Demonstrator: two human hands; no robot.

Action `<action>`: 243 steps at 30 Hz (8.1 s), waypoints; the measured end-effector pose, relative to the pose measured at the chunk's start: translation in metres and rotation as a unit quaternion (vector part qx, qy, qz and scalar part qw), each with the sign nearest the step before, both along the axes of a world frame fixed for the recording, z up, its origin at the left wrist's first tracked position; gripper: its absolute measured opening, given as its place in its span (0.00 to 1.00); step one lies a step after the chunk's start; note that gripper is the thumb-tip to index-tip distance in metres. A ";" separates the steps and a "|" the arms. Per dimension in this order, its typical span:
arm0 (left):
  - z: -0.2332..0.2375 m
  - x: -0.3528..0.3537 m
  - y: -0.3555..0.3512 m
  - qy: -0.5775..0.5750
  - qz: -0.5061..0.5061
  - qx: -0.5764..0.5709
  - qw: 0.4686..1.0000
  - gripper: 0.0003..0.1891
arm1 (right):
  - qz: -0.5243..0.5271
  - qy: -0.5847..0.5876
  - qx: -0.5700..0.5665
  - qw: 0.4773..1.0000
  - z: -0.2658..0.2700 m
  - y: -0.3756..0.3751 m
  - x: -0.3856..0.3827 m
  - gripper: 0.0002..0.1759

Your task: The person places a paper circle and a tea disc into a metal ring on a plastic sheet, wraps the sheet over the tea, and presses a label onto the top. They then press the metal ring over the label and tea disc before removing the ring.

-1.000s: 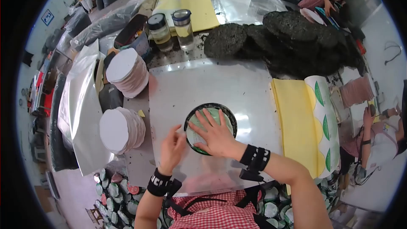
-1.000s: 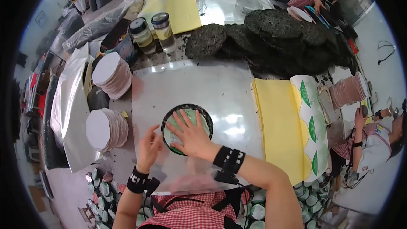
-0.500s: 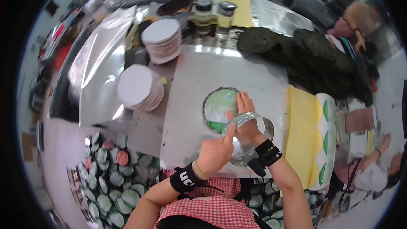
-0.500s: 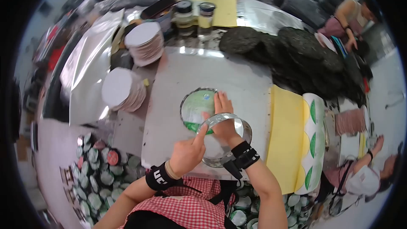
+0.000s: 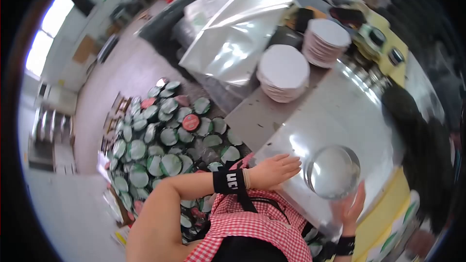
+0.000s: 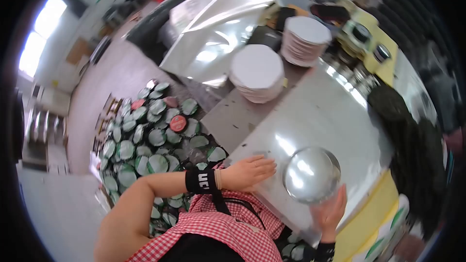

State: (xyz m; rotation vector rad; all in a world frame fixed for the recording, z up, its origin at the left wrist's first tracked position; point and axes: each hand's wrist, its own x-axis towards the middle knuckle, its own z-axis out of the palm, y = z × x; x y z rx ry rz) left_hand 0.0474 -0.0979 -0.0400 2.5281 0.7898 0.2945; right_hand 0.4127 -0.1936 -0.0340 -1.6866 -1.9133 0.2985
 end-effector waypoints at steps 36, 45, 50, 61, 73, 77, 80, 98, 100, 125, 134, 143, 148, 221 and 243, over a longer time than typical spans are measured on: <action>0.091 -0.019 0.091 -0.104 -0.222 0.099 0.964 0.11 | -0.083 0.119 -0.019 0.989 0.013 0.030 -0.080 0.34; 0.124 -0.020 0.137 0.039 0.137 0.311 0.940 0.24 | 0.036 -0.052 -0.053 0.997 -0.018 -0.078 -0.095 0.27; 0.074 -0.031 0.171 0.089 0.151 0.394 0.902 0.24 | 0.126 -0.109 -0.253 0.953 0.073 -0.084 -0.042 0.18; 0.116 0.031 0.120 -0.116 0.068 0.294 0.946 0.15 | -0.363 0.409 -0.024 0.837 0.009 0.324 0.175 0.24; 0.050 0.121 0.106 -0.197 -0.215 0.139 0.946 0.23 | -0.248 0.582 -0.176 0.754 0.052 0.084 0.016 0.16; 0.049 0.136 0.113 -0.125 0.007 0.115 0.985 0.21 | -0.251 0.508 -0.219 0.794 0.034 0.061 -0.008 0.19; 0.055 0.139 0.123 -0.064 -0.010 0.098 0.993 0.23 | -0.211 0.311 -0.221 0.900 0.059 0.071 0.007 0.22; 0.051 0.136 0.107 -0.071 -0.041 0.106 0.991 0.21 | -0.268 0.326 -0.242 0.874 0.047 0.061 -0.015 0.22; 0.072 0.142 0.122 -0.095 -0.075 0.129 0.984 0.37 | -0.200 0.053 -0.048 0.977 0.091 0.078 -0.017 0.37; 0.100 0.075 0.053 -0.095 -0.031 0.007 0.995 0.21 | -0.021 -0.149 -0.022 0.988 0.011 0.152 -0.051 0.43; 0.050 0.017 0.011 -0.233 -0.184 0.015 0.955 0.12 | 0.038 -0.200 -0.137 0.970 0.013 0.164 -0.052 0.49; 0.020 0.149 0.087 -0.085 -0.045 0.158 0.983 0.44 | -0.050 0.061 -0.038 0.996 -0.040 0.144 -0.045 0.40; 0.016 0.145 0.096 -0.095 -0.044 0.105 0.989 0.47 | -0.417 0.182 -0.057 0.889 0.023 0.000 -0.006 0.29; 0.032 0.176 0.090 0.109 -0.114 0.130 0.979 0.36 | -0.317 0.014 0.153 0.936 0.015 -0.002 0.054 0.06; 0.030 0.174 0.095 0.110 -0.136 0.161 0.971 0.37 | -0.629 -0.195 0.151 0.737 0.019 -0.280 0.130 0.13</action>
